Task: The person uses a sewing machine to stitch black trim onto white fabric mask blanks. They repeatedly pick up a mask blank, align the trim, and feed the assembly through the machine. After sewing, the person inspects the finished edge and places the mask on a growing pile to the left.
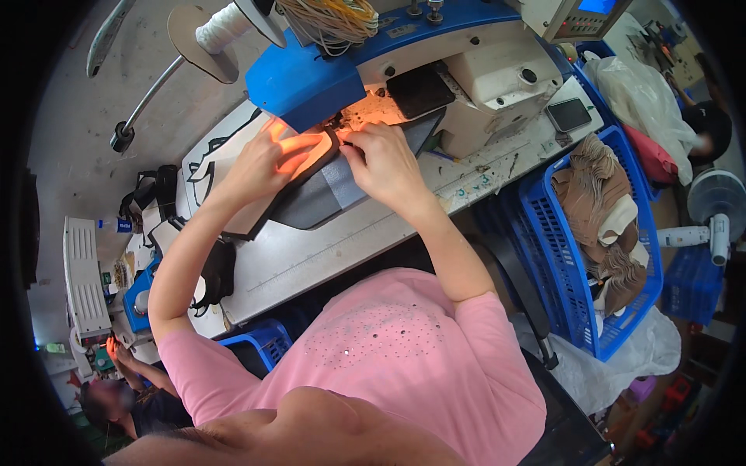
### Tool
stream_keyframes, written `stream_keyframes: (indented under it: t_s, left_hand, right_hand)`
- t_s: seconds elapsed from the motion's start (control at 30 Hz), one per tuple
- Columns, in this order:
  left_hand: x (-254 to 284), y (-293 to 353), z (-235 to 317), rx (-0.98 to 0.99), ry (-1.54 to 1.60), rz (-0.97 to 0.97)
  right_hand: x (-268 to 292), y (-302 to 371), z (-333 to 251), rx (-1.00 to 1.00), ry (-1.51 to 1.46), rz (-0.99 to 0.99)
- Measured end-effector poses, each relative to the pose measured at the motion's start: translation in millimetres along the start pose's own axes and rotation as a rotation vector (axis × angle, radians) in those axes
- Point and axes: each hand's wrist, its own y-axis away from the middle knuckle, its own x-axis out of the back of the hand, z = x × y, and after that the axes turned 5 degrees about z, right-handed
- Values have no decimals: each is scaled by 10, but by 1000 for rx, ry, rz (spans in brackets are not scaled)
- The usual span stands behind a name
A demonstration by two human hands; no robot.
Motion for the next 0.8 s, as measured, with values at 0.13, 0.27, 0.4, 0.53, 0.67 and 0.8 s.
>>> stream_keyframes:
  t_s: [0.13, 0.27, 0.4, 0.53, 0.67, 0.8]
  left_hand:
    - [38, -54, -128, -137, 8, 57]
    - [95, -62, -126, -151, -55, 49]
    - [78, 23, -27, 12, -143, -18]
    - [27, 70, 288, 196, -95, -5]
    - [38, 84, 535, 281, -105, -40]
    - [-32, 90, 570, 287, -149, -31]
  right_hand:
    - [-6, 1, 21, -2, -11, -3]
    - [20, -5, 4, -22, 9, -33]
    - [3, 0, 9, -8, -27, -17]
    - [-4, 0, 27, -19, -19, -13]
    - [-16, 10, 45, -2, -12, 4]
    - [8, -1, 10, -20, -29, -40]
